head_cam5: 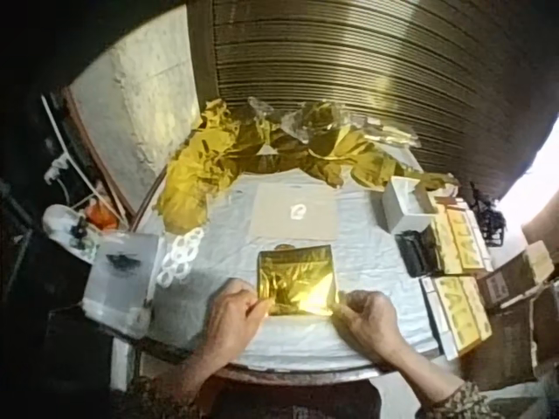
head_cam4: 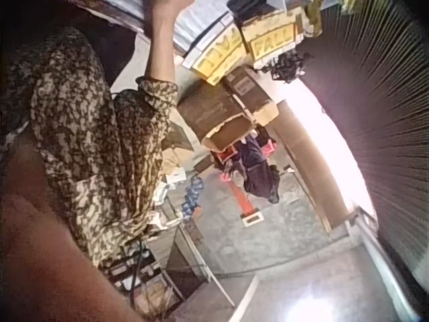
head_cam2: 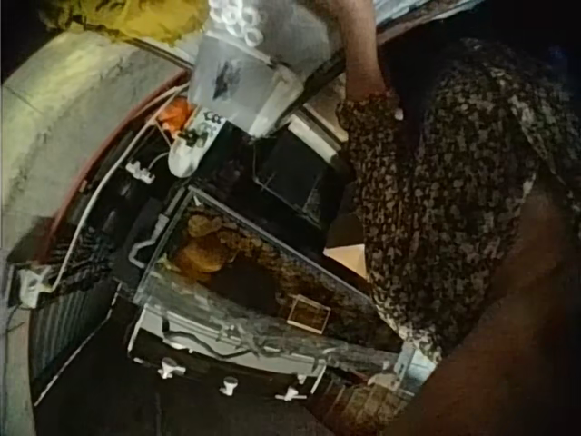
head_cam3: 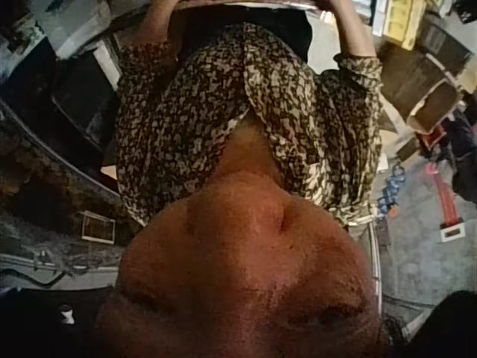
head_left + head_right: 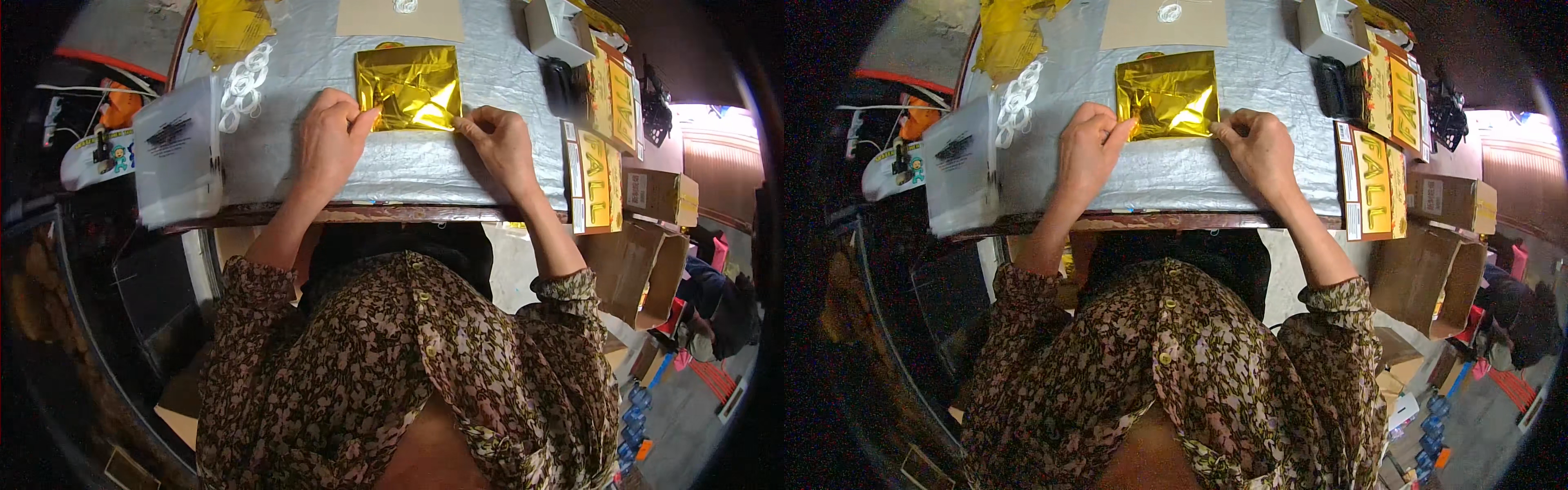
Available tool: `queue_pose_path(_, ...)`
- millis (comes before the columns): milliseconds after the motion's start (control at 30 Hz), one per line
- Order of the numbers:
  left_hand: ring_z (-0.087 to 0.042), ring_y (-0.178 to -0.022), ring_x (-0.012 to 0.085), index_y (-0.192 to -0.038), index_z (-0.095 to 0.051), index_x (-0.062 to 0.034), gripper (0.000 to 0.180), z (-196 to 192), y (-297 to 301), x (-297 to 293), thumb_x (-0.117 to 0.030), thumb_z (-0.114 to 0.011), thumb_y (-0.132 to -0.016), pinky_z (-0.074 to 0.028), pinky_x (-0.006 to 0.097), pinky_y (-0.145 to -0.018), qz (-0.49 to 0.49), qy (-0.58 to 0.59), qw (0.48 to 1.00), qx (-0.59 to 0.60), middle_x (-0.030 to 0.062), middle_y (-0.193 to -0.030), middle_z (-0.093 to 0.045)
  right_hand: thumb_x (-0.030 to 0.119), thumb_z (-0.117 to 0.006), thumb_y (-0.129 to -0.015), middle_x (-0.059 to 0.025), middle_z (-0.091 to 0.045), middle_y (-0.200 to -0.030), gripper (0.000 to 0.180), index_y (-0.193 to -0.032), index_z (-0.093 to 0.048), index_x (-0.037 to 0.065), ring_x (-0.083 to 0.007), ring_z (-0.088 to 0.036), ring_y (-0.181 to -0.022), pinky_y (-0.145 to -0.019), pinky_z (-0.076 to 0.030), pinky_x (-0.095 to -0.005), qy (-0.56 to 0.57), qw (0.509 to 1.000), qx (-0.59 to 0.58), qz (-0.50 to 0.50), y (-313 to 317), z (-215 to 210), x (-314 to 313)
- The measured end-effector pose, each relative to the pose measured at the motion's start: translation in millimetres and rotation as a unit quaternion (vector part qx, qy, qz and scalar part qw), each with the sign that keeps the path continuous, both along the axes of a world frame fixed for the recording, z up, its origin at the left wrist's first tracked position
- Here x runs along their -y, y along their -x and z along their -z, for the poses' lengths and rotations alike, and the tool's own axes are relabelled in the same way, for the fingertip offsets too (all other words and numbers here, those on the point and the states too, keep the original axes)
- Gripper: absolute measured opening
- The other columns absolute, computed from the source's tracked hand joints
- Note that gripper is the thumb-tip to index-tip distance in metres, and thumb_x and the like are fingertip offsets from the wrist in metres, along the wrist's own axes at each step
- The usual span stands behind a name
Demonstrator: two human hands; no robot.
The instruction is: The person removes a gold foil balloon from its packaging, unfolds it, and then folds it into a smaller square.
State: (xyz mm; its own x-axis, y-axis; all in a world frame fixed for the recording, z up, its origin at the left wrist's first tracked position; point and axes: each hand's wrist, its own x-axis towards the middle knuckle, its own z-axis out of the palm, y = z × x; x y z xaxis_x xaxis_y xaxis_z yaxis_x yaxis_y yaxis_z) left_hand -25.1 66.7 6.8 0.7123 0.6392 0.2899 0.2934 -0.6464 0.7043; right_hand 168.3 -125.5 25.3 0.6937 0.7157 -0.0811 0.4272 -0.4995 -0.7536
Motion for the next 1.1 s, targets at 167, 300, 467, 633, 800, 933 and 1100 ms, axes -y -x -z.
queue_pose_path(167,-0.065,-0.077,0.0322,-0.07,-0.062,0.0015,0.033,0.8,-1.2,0.3,-0.019,-0.082,-0.087,-0.051,0.043,-0.07,-0.003,0.006,1.0,0.011,0.0118,-0.089,-0.065,0.034,-0.078,-0.09,-0.021,-0.074,-0.081,0.031,-0.093,-0.08,0.003,-0.0383,-0.072,-0.073,-0.068,-0.055,-0.0439,0.039,0.998,0.037,-0.018,-0.5,-1.9,-0.2)
queue_pose_path(300,-0.065,-0.078,0.0315,-0.07,-0.062,0.0009,0.034,0.3,-1.4,0.1,-0.02,-0.084,-0.086,-0.051,0.043,-0.069,0.0,-0.001,1.0,0.003,0.0111,-0.09,-0.066,0.029,-0.08,-0.089,-0.0178,-0.074,-0.078,0.026,-0.091,-0.079,0.003,-0.0314,-0.07,-0.068,-0.067,-0.054,-0.0408,0.073,0.994,0.071,-0.029,5.4,-11.9,-2.9)
queue_pose_path(467,-0.066,-0.077,0.0308,-0.07,-0.061,0.0002,0.035,1.0,1.0,-2.9,-0.022,-0.085,-0.085,-0.052,0.042,-0.069,0.004,-0.013,1.0,0.003,0.0098,-0.092,-0.066,0.028,-0.083,-0.087,-0.0172,-0.074,-0.097,0.03,-0.1,-0.074,0.002,-0.0318,-0.071,-0.083,-0.072,-0.054,-0.0406,0.071,0.975,0.2,-0.067,14.9,-23.7,-4.1)
queue_pose_path(633,-0.067,-0.077,0.0303,-0.073,-0.062,0.0,0.034,-0.5,0.1,-0.8,-0.021,-0.085,-0.085,-0.052,0.042,-0.068,0.002,-0.01,1.0,-0.02,0.0092,-0.092,-0.065,0.053,-0.068,-0.095,-0.022,-0.031,-0.166,0.09,-0.16,-0.033,0.002,-0.0402,-0.029,-0.155,-0.127,-0.021,-0.0576,-0.017,0.9,0.398,-0.179,31.6,-12.5,-21.2)
queue_pose_path(800,-0.066,-0.076,0.0309,-0.073,-0.062,0.0001,0.033,-2.7,0.7,-0.9,-0.02,-0.085,-0.085,-0.052,0.043,-0.068,0.009,-0.007,1.0,0.003,0.0097,-0.091,-0.065,0.063,-0.054,-0.099,-0.0202,-0.027,-0.169,0.091,-0.163,-0.028,0.003,-0.0379,-0.022,-0.158,-0.128,-0.015,-0.0569,0.006,0.91,0.358,-0.211,29.9,15.5,-32.8)
queue_pose_path(933,-0.066,-0.091,0.0328,-0.094,-0.067,-0.0014,0.025,-8.4,4.9,-1.2,-0.018,-0.083,-0.086,-0.054,0.043,-0.077,0.027,-0.003,1.0,-0.013,0.0121,-0.106,-0.064,0.065,-0.051,-0.099,-0.0201,-0.029,-0.168,0.09,-0.162,-0.03,0.004,-0.0385,-0.024,-0.157,-0.127,-0.017,-0.0562,0.033,0.905,0.357,-0.227,30.2,18.7,-31.1)
queue_pose_path(1100,-0.048,-0.137,0.0313,-0.143,-0.052,-0.0044,0.06,-17.5,-6.1,-9.0,-0.034,-0.073,-0.095,-0.037,0.052,-0.11,0.069,-0.182,0.98,-0.05,0.0124,-0.151,-0.049,0.065,-0.052,-0.099,-0.0208,-0.03,-0.167,0.089,-0.162,-0.032,0.005,-0.0397,-0.028,-0.155,-0.127,-0.021,-0.0545,0.037,0.903,0.356,-0.239,29.8,18.2,-32.6)
